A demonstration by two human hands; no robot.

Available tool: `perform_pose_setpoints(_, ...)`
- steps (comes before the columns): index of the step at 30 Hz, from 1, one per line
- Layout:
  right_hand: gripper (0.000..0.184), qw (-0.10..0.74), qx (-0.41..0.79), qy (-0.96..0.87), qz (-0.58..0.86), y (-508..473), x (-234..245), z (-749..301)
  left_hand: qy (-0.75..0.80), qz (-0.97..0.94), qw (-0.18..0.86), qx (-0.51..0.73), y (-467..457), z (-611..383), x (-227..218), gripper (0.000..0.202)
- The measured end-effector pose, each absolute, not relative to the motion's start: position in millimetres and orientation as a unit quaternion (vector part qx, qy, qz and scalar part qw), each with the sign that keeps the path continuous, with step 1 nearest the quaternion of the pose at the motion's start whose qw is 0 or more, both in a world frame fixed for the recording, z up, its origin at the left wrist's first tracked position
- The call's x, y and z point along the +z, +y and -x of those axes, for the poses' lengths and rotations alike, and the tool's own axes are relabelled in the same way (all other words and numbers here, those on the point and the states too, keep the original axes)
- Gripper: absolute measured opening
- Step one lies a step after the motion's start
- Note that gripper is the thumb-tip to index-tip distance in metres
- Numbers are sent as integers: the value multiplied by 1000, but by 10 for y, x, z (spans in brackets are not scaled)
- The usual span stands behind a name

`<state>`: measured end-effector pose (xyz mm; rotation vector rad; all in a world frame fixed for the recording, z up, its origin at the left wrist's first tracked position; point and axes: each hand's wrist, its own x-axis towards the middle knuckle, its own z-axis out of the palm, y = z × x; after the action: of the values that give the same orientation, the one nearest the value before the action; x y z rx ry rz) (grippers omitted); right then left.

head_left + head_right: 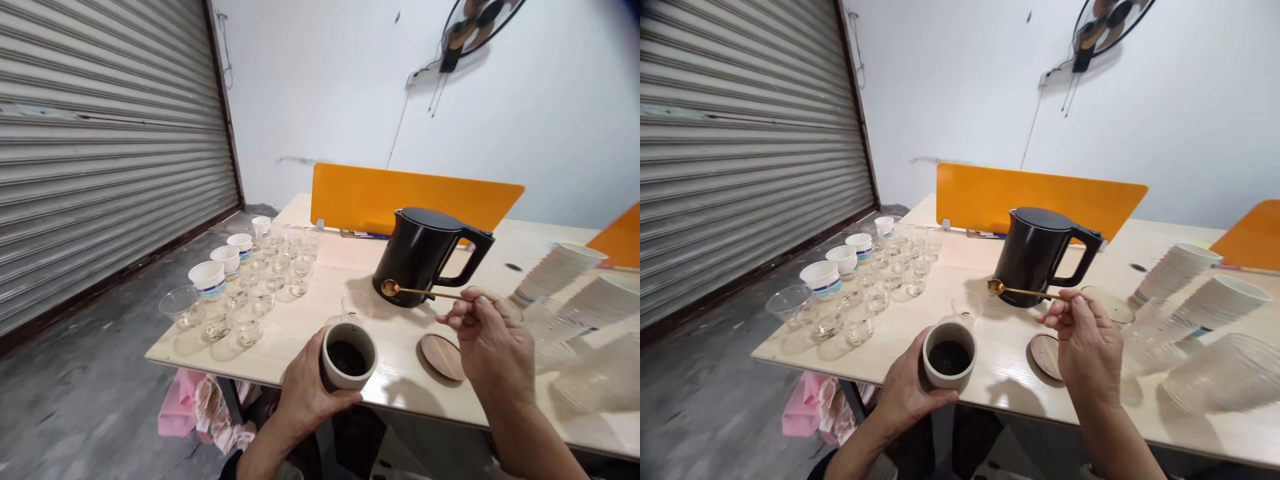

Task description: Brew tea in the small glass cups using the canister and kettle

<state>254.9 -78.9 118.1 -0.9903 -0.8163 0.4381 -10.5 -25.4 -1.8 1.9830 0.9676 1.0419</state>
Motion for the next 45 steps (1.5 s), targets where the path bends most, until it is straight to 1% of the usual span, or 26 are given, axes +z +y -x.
perform_pose_setpoints(3,18,806,178,-345,446,-900,1286,-2755,366,-766,342,403,-261,109,-20,102)
perform_pose_setpoints(6,16,815,81,-326,472,-1057,1415,-2903,360,-769,338,406,-265,111,-30,100)
perform_pose_setpoints(10,14,777,-46,-334,532,-1232,1473,-3105,369,-770,324,407,-269,109,-57,96)
perform_pose_setpoints(14,24,688,-116,-352,624,-1244,1348,-3371,384,-763,324,407,-283,105,-54,93)
perform_pose_setpoints(16,28,617,-145,-359,685,-1192,1261,-3482,392,-759,327,405,-291,104,-39,93)
perform_pose_setpoints(20,29,460,-186,-399,771,-1037,1088,-3624,389,-761,332,400,-298,103,-7,92)
perform_pose_setpoints(23,32,399,-200,-414,793,-913,966,-3714,383,-763,332,402,-291,107,-1,93)
perform_pose_setpoints(26,35,382,-171,-402,814,-834,896,-3785,374,-767,328,406,-281,112,-12,96)
perform_pose_setpoints(29,44,376,-148,-385,830,-865,896,-3777,372,-769,324,405,-276,116,-34,97)
perform_pose_setpoints(31,53,373,-163,-380,830,-952,910,-3694,374,-769,324,405,-273,116,-53,98)
perform_pose_setpoints(33,57,384,-192,-381,819,-1060,906,-3535,373,-769,324,405,-270,116,-68,98)
perform_pose_setpoints(35,53,397,-216,-403,796,-1138,869,-3302,371,-771,326,403,-268,116,-73,98)
perform_pose_setpoints(36,47,392,-217,-431,783,-1150,837,-3166,371,-771,327,402,-268,116,-71,99)
perform_pose_setpoints(38,33,349,-174,-528,754,-1110,753,-2887,374,-770,329,399,-272,116,-55,99)
perform_pose_setpoints(41,26,217,-109,-632,736,-920,619,-2544,376,-767,334,399,-284,116,-17,97)
perform_pose_setpoints(43,25,135,-117,-633,753,-765,545,-2402,373,-766,336,402,-293,115,7,96)
perform_pose_setpoints(45,22,78,-131,-614,774,-634,486,-2324,368,-766,338,404,-298,115,22,94)
